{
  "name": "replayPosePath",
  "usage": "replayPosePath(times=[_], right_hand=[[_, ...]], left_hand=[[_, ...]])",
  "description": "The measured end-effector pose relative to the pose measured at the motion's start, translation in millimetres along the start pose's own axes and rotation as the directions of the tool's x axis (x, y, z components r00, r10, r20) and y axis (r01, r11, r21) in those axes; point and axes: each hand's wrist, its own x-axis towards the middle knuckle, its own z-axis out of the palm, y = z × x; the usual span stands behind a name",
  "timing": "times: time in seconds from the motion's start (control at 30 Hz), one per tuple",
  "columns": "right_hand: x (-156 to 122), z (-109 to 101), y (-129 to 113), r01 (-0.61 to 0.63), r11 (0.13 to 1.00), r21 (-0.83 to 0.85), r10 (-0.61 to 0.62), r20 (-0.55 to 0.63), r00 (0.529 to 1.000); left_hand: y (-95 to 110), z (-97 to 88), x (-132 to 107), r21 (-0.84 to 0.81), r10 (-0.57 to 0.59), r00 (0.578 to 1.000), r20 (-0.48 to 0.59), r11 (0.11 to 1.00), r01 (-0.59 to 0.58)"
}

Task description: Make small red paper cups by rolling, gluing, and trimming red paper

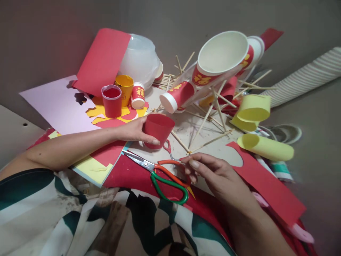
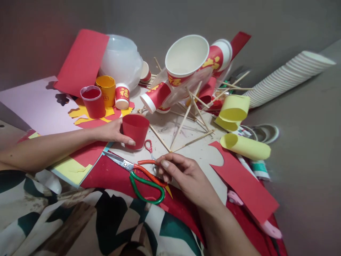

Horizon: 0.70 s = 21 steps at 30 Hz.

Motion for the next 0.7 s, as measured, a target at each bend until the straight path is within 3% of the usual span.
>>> replayPosePath(times=[0.1, 0.2, 0.27, 0.33, 0.4, 0.53, 0.63, 0.7], right_hand=[[-0.3, 0.8, -4.3, 0.028, 0.998, -0.062, -0.031, -0.042, 0.999], [-0.3, 2.2, -8.3, 0.098, 0.989, -0.111, -0.106, -0.068, 0.992], [2.0, 2.2, -8.9, 0.141, 0.983, -0.117, -0.151, -0.08, 0.985], [4.5, 0.8, -8.9, 0.203, 0.966, -0.159, -0.217, -0.078, 0.973], [3.9, -2.1, -10.5, 0.301, 0.918, -0.259, -0.332, -0.083, 0.94], [-14.8, -15.4, -23.6, 0.417, 0.788, -0.453, -0.524, -0.136, 0.841], [-37.3, -37.2, -33.6, 0.263, 0.67, -0.694, -0.566, -0.249, 0.786], [-48.6, -56.3, -33.0, -0.08, 0.512, -0.855, -0.529, -0.387, 0.755]], left_hand=[[2.7, -0.4, 1.0, 0.027, -0.005, 1.0, -0.009, 1.0, 0.005], [1.3, -3.2, 4.5, 0.182, 0.044, 0.998, -0.049, 0.983, -0.034], [-3.5, -7.2, 9.5, 0.261, 0.159, 0.987, -0.028, 0.954, -0.146], [-9.7, -11.6, 15.1, 0.301, 0.283, 0.957, 0.061, 0.909, -0.288], [-15.2, -15.1, 19.1, 0.384, 0.292, 0.956, 0.015, 0.881, -0.275], [-23.1, -20.5, 22.8, 0.351, 0.336, 0.942, 0.01, 0.881, -0.318], [-28.9, -24.5, 26.9, 0.371, 0.417, 0.908, 0.039, 0.838, -0.4], [-32.1, -26.3, 28.9, 0.35, 0.462, 0.883, 0.078, 0.817, -0.458]])
